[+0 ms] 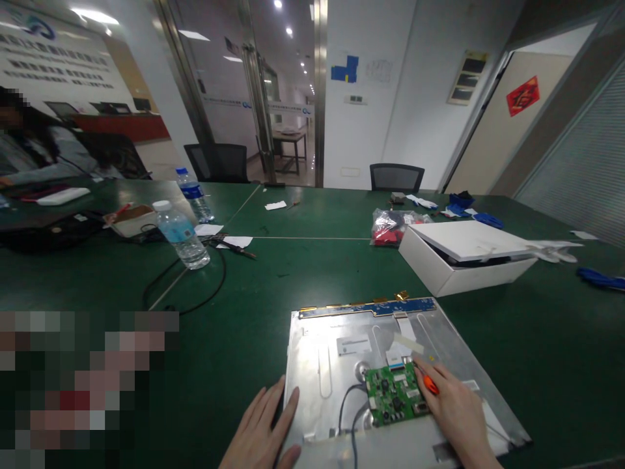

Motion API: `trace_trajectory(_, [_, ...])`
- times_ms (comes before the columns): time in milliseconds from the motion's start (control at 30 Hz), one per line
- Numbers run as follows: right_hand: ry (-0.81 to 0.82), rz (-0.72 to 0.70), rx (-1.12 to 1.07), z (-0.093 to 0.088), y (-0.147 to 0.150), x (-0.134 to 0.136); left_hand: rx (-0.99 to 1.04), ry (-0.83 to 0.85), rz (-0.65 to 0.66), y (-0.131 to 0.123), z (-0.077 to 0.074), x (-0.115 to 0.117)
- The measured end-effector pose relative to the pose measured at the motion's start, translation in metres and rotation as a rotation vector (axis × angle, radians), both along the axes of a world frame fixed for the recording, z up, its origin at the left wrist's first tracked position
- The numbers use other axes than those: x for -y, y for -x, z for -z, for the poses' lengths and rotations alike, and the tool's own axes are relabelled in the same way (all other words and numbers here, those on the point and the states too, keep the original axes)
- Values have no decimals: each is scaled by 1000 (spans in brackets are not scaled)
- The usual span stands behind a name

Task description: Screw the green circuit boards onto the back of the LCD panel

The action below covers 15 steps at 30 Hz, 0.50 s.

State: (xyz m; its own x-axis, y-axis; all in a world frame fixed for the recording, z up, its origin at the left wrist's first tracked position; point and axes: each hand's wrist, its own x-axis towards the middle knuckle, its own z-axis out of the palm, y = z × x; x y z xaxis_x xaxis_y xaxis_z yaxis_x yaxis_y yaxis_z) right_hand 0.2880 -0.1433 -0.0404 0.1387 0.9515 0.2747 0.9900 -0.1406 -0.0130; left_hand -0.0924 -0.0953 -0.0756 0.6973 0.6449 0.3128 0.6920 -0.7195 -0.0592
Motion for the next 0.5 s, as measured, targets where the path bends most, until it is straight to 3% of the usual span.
trace_trajectory(300, [-63,48,-102,-5,-41,6,28,136,49,-54,-23,-14])
trace_trajectory(500, [-23,107,-140,0,-62,10,58,190,36,-79,-17,-16])
